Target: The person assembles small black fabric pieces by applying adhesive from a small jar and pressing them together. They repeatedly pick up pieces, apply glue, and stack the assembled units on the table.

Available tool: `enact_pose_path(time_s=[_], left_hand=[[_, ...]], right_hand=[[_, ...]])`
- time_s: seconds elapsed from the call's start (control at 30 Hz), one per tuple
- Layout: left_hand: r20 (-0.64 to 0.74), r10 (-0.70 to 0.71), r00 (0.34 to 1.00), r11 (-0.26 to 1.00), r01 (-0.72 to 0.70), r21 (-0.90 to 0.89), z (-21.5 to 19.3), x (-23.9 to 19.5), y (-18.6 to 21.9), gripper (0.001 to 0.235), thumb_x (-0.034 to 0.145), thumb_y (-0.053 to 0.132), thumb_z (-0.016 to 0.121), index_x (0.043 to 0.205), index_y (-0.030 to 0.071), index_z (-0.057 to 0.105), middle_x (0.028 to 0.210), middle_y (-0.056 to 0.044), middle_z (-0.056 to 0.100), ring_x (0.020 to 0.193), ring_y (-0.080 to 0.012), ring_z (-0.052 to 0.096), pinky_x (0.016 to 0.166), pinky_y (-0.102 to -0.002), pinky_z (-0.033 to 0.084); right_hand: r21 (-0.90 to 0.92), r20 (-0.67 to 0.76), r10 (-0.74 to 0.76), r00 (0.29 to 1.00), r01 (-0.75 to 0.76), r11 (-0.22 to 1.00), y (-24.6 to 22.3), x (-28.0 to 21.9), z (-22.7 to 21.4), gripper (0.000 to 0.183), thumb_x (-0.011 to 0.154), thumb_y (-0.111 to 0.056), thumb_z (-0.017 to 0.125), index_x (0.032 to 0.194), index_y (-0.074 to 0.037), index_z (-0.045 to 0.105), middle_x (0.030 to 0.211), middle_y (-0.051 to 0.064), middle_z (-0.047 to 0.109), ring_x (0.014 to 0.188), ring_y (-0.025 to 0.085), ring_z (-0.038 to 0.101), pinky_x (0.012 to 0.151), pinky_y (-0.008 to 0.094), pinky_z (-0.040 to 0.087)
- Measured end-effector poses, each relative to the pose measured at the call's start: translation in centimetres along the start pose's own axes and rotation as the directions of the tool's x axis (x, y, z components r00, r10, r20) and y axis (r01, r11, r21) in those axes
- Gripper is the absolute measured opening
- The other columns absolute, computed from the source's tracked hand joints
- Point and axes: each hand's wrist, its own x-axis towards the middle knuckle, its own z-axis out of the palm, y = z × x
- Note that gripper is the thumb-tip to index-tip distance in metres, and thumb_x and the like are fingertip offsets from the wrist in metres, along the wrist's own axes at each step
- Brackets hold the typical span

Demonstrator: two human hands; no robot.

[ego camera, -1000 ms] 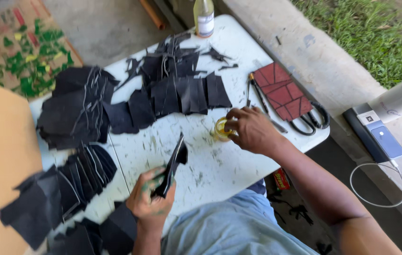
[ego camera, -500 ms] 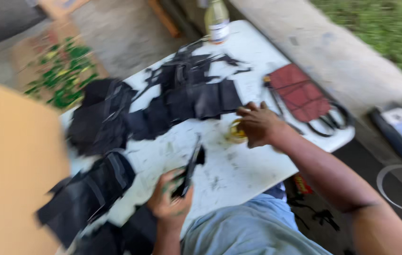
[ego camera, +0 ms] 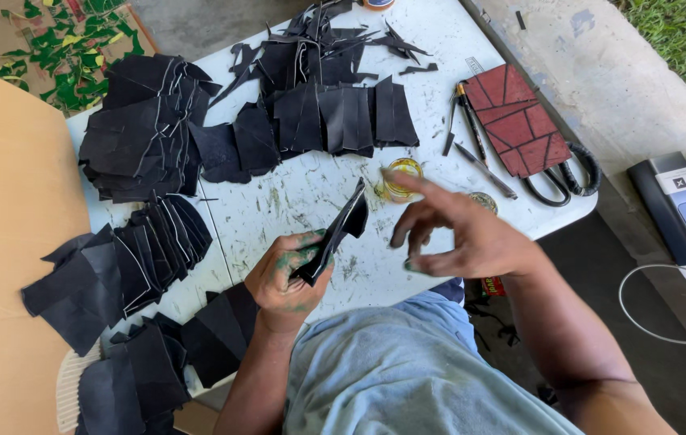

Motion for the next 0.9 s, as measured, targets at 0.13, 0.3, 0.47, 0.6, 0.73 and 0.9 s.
enact_pose_path(time_s=[0.13,0.3,0.47,0.6,0.73,0.9], left_hand=[[0.000,-0.001,1.000,1.000,0.001,0.012,0.0,0.0,0.0,0.030,0.080,-0.006,0.085,0.089,0.001,0.056,0.098,-0.015,0.074,0.089,-0.0259,0.078,0.072,-0.032,0.064],[0.005,0.007,1.000,0.999,-0.007,0.035,-0.2,-0.2,0.0,0.030,0.082,-0.005,0.085,0.090,0.000,0.056,0.098,-0.014,0.074,0.089,-0.0251,0.078,0.071,-0.031,0.063],[-0.003,0.035,0.999,0.998,-0.034,0.047,-0.1,-0.7,-0.2,0.031,0.087,-0.003,0.083,0.089,0.002,0.052,0.099,-0.013,0.073,0.094,-0.0257,0.078,0.074,-0.030,0.065],[-0.009,0.061,0.998,0.994,-0.060,0.090,0.0,-0.6,-0.7,0.029,0.088,-0.003,0.083,0.089,0.002,0.054,0.099,-0.013,0.074,0.093,-0.0250,0.078,0.073,-0.031,0.065],[-0.012,0.044,0.999,0.995,-0.043,0.086,-0.2,-1.3,-0.4,0.027,0.087,-0.003,0.082,0.089,0.002,0.056,0.100,-0.013,0.074,0.092,-0.0256,0.078,0.072,-0.030,0.065],[0.007,-0.009,1.000,0.995,0.008,0.097,-0.2,-1.0,0.0,0.024,0.084,-0.005,0.082,0.092,0.000,0.061,0.099,-0.015,0.075,0.088,-0.0264,0.077,0.070,-0.033,0.063]], right_hand=[[-0.289,0.094,-0.049,0.994,0.074,0.954,-0.9,0.4,2.9,0.092,0.075,-0.006,0.081,0.156,-0.013,0.038,0.105,0.012,0.080,0.077,0.017,0.078,0.065,0.032,0.063],[-0.599,0.007,0.035,0.999,-0.024,0.801,-2.3,0.3,4.0,0.087,0.078,-0.016,0.083,0.155,-0.019,0.043,0.077,0.008,0.078,0.060,0.024,0.073,0.062,0.035,0.061],[-0.608,-0.089,-0.024,0.996,-0.035,0.793,-2.8,0.2,4.6,0.078,0.076,-0.017,0.079,0.148,-0.021,0.049,0.090,0.003,0.081,0.063,0.020,0.076,0.060,0.033,0.063],[-0.641,0.047,-0.168,0.985,0.159,0.751,-2.9,0.6,4.8,0.084,0.074,-0.016,0.078,0.152,-0.019,0.048,0.086,0.005,0.079,0.072,0.024,0.076,0.067,0.037,0.062],[-0.580,-0.173,0.004,0.985,-0.105,0.808,-2.8,1.1,3.5,0.076,0.080,-0.018,0.076,0.149,-0.021,0.045,0.090,0.002,0.081,0.061,0.018,0.076,0.063,0.034,0.063],[-0.543,-0.030,-0.042,0.999,0.020,0.839,-2.6,1.0,4.5,0.083,0.076,-0.017,0.078,0.152,-0.021,0.046,0.091,0.008,0.079,0.063,0.022,0.076,0.062,0.034,0.063]])
